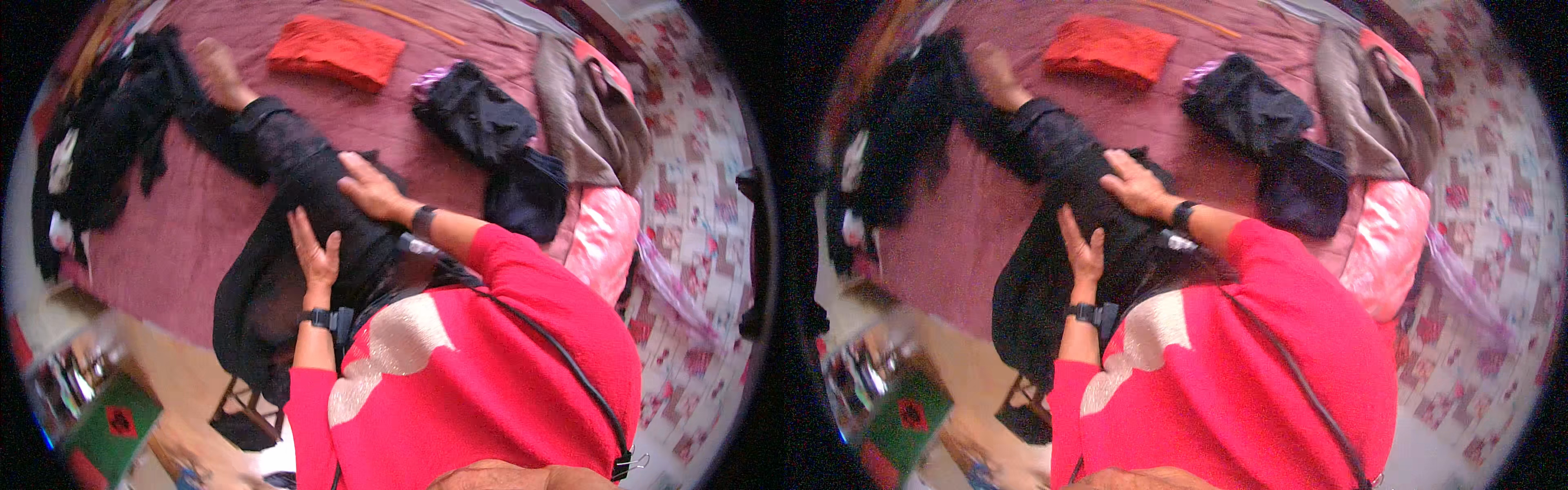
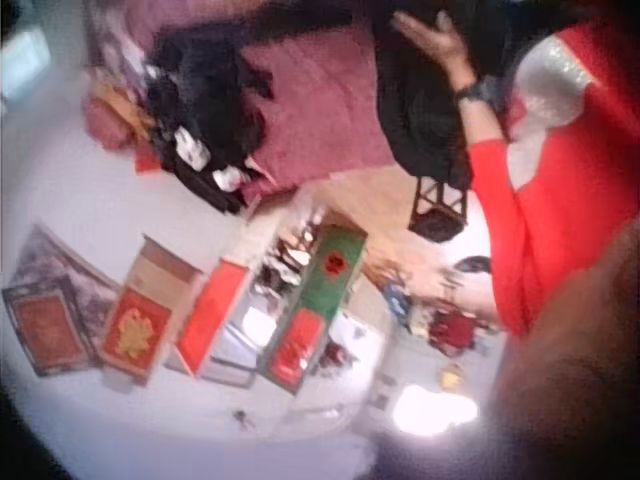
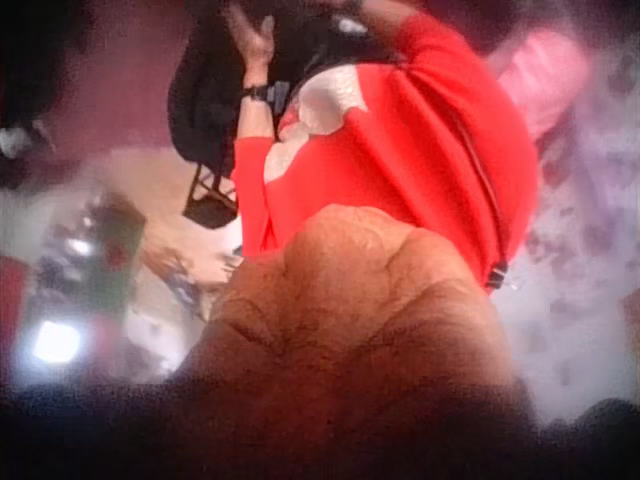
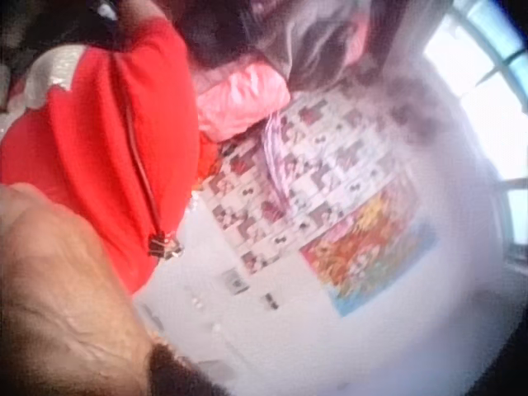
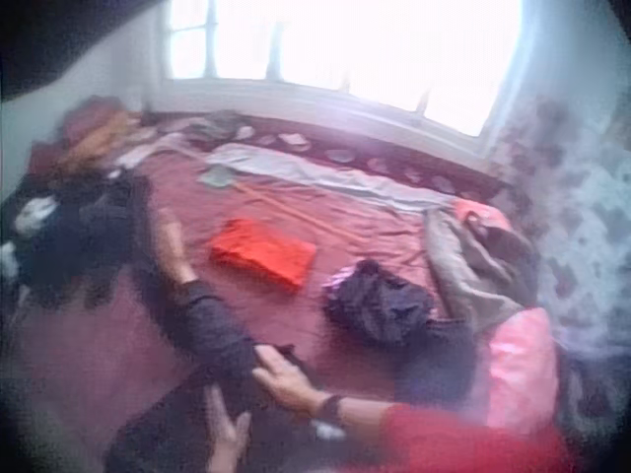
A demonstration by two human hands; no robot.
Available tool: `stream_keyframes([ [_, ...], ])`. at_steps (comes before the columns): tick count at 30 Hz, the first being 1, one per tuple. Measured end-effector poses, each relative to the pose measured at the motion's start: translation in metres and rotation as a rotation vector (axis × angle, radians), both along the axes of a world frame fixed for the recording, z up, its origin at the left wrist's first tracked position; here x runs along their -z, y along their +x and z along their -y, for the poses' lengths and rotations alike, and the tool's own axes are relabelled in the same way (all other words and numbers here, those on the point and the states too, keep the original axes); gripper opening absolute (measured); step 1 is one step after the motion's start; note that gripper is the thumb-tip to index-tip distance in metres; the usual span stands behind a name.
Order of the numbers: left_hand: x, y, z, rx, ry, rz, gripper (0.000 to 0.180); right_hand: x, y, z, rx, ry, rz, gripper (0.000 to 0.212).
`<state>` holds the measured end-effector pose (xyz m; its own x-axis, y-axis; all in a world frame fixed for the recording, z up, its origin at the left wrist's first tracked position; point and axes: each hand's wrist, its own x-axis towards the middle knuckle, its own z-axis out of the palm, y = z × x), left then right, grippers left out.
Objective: The person lies on a bed and folds several black garments by hand. They smooth and align each item, fold it into a compact rectangle, and place it on the bed. The process repeats for multiple pieces of clothing.
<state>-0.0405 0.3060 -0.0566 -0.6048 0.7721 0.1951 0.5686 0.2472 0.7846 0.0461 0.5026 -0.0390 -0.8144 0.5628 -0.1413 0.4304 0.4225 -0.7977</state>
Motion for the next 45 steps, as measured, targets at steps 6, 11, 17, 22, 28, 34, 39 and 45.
stream_keyframes([
  [6, -0.003, -0.005, 0.062, -0.109, -0.388, -0.091, 0.074, 0.009, 0.037, -0.01, 0.049, 0.024, 0.18, 0.056],
  [11, -0.022, -0.002, 0.14, -0.219, -0.501, -0.07, 0.053, -0.014, 0.038, -0.007, 0.029, 0.428, 0.241, 0.049],
  [17, -0.045, 0.001, 0.221, -0.553, -0.299, 0.236, 0.027, -0.043, -0.011, 0.033, -0.206, 0.483, -0.092, 0.058],
  [22, -0.066, 0.008, 0.317, -1.063, -0.417, 0.357, 0.033, -0.046, -0.022, 0.061, -0.216, 0.707, -0.026, 0.066],
  [28, -0.054, 0.023, 0.34, -0.973, -0.022, 1.227, 0.063, -0.045, -0.023, 0.06, -0.198, 0.706, 0.062, 0.066],
  [34, -0.016, 0.017, 0.295, -1.315, 0.775, 1.456, 0.068, -0.046, -0.025, 0.062, -0.184, 0.741, 0.003, 0.067],
  [39, -0.011, -0.003, 0.28, -1.59, 1.176, 1.368, 0.047, -0.048, -0.024, 0.058, -0.157, 0.661, 0.068, 0.069],
  [45, -0.026, -0.015, 0.281, -1.497, 1.251, 1.293, 0.045, -0.052, -0.021, 0.056, -0.153, 0.591, 0.078, 0.068],
])
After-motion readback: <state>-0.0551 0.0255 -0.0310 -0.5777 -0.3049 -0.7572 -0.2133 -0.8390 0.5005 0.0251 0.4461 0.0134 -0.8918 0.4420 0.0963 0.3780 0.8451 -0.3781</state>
